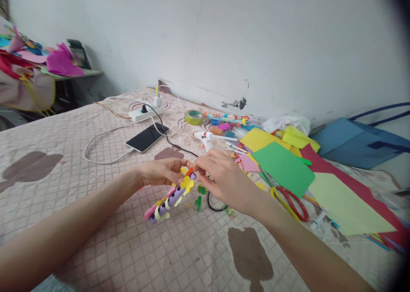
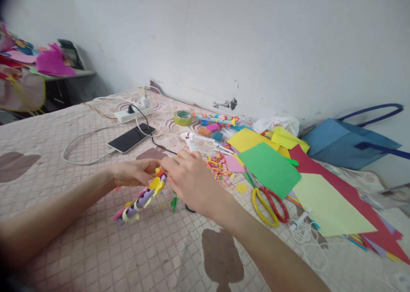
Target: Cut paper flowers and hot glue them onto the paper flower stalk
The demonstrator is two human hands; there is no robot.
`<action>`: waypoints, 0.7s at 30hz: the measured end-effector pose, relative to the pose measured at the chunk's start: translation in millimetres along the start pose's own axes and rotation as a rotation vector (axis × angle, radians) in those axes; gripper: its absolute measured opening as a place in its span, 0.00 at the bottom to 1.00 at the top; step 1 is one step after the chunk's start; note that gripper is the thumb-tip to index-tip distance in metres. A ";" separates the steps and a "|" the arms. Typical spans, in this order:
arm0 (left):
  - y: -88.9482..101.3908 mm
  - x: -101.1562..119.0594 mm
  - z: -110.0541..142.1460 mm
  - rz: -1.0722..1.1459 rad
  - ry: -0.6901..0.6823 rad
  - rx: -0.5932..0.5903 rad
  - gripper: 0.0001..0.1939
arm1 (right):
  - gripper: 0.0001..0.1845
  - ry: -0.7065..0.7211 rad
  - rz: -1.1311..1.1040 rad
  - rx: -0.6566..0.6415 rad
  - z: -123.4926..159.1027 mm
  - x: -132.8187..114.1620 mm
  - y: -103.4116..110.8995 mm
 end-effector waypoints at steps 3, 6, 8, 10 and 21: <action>-0.8 0.1 -0.3 -0.002 -0.004 0.000 0.22 | 0.03 -0.002 -0.031 -0.015 0.1 1.2 -1.8; -1.0 0.4 -0.5 -0.006 -0.010 0.013 0.22 | 0.03 -0.007 -0.049 -0.027 0.5 2.4 -2.5; -1.2 0.6 -0.6 -0.003 -0.015 0.018 0.22 | 0.03 -0.005 -0.057 -0.034 0.8 2.1 -2.4; -1.6 1.0 -0.7 0.004 -0.022 0.017 0.22 | 0.03 -0.001 -0.068 -0.046 1.1 1.1 -2.2; -1.6 0.7 -1.1 0.032 -0.031 0.008 0.20 | 0.04 -0.020 -0.072 -0.036 0.7 2.0 -5.3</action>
Point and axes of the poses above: each hand's wrist, its own z-axis away from the middle knuckle, its own y-axis out of the back of the hand, x = y × z, the point moved 8 cm from there along -z, towards the middle knuckle, and after that the axes turned 5 degrees about -x, right-handed, at the moved point
